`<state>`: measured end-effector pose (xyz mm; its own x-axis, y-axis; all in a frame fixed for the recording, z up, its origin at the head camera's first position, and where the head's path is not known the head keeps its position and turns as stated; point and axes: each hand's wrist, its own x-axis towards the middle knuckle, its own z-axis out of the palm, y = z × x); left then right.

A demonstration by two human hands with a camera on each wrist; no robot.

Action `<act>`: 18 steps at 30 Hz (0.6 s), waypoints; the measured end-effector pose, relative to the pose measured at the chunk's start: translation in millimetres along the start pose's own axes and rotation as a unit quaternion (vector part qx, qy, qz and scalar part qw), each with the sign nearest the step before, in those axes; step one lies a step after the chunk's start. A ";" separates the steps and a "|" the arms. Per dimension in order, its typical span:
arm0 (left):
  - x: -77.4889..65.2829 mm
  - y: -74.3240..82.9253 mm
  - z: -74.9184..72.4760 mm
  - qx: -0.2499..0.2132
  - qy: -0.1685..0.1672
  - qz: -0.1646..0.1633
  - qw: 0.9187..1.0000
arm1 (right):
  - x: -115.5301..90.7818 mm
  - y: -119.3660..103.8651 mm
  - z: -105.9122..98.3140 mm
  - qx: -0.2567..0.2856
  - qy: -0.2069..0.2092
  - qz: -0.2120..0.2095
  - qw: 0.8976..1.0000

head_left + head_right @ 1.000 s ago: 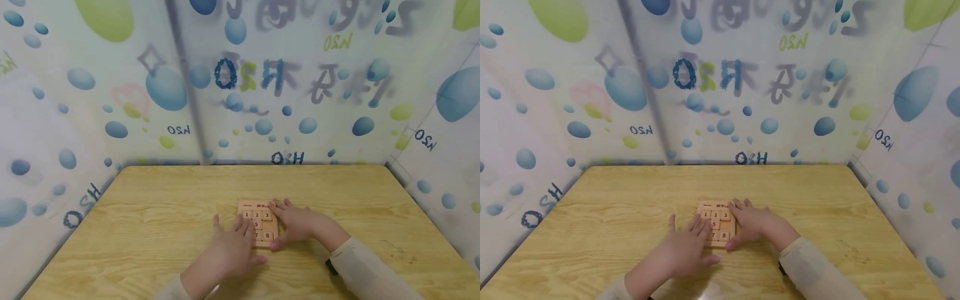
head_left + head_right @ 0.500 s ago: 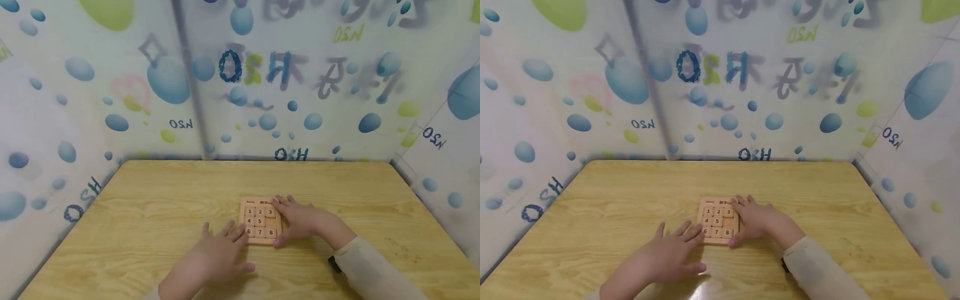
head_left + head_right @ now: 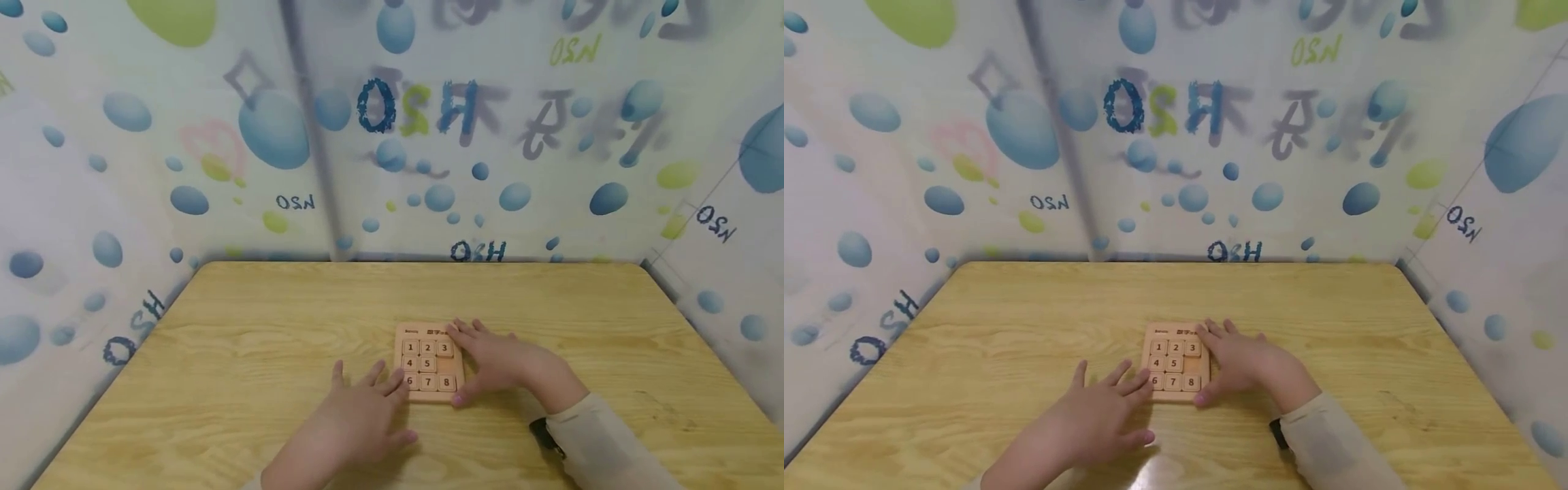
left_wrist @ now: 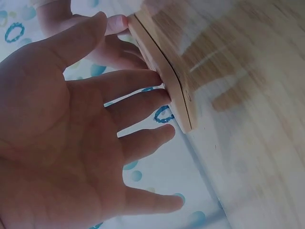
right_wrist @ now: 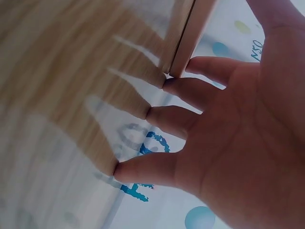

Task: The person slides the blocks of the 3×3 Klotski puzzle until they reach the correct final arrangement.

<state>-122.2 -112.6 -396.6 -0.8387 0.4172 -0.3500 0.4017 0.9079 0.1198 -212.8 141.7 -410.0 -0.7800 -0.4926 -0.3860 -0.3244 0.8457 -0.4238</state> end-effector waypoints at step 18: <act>-4.0 3.2 -3.2 0.006 0.005 -0.003 1.000 | -1.7 0.7 0.1 0.005 0.001 0.003 1.000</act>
<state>-118.8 -111.2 -391.9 -0.8446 0.4128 -0.3411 0.4012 0.9097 0.1075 -211.7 143.1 -409.7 -0.7829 -0.4868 -0.3873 -0.3142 0.8468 -0.4293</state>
